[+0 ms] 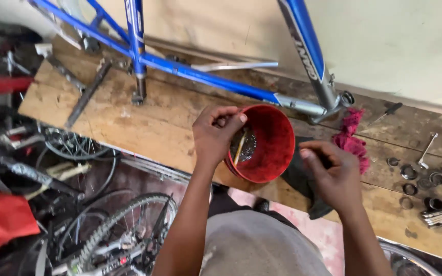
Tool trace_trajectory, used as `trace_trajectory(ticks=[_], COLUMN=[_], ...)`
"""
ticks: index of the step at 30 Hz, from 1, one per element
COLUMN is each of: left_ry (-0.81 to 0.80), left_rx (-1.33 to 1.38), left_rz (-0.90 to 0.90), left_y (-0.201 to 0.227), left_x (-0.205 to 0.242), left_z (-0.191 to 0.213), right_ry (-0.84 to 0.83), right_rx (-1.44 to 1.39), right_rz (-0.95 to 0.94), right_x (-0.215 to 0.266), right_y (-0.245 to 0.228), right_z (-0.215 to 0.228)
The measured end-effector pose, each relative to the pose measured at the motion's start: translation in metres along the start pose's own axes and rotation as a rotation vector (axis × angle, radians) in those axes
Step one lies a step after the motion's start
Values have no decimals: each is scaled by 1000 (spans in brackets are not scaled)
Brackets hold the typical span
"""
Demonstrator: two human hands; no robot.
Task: The person cleans the head tube of a blue bicycle frame using a red rag and a small brush. They wipe the exterior and interior of the tube, then dip the brush into a red bucket containing a liquid solution to scrub the inside of the frame.
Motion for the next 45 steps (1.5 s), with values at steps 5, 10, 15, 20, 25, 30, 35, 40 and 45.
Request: trace_trajectory(ticks=[5, 10, 15, 20, 25, 30, 35, 40, 45], left_ry=[-205, -345, -395, -457, -492, -469, -450, -469, -471], left_rx=[-103, -87, 23, -5, -54, -38, -15, -39, -74], left_rz=[-112, -168, -440, -304, -176, -57, -22, 6, 18], left_y=[29, 19, 17, 23, 21, 0, 17, 10, 11], left_x=[-6, -5, -8, -10, -21, -31, -36, -41, -39], left_z=[0, -18, -33, -37, -40, -56, -48, -48, -47], right_ry=[-213, -613, -671, -563, -492, -297, -222, -247, -365], right_rx=[53, 610, 555, 776, 861, 840, 853, 715, 768], right_rz=[73, 1, -347, -244, -266, -19, 155, 416, -190], right_x=[-24, -42, -44, -37, -30, -32, -40, -29, -72], right_y=[-60, -12, 3, 15, -21, 0, 35, 21, 5], right_z=[-39, -124, -156, -126, -77, -85, -123, -141, -129])
Point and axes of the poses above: each hand's wrist, its own x-axis away from the middle knuckle, its own z-axis out of the back of the hand, y = z × x, the point moved 3 cm from there along -x, towards the middle knuckle
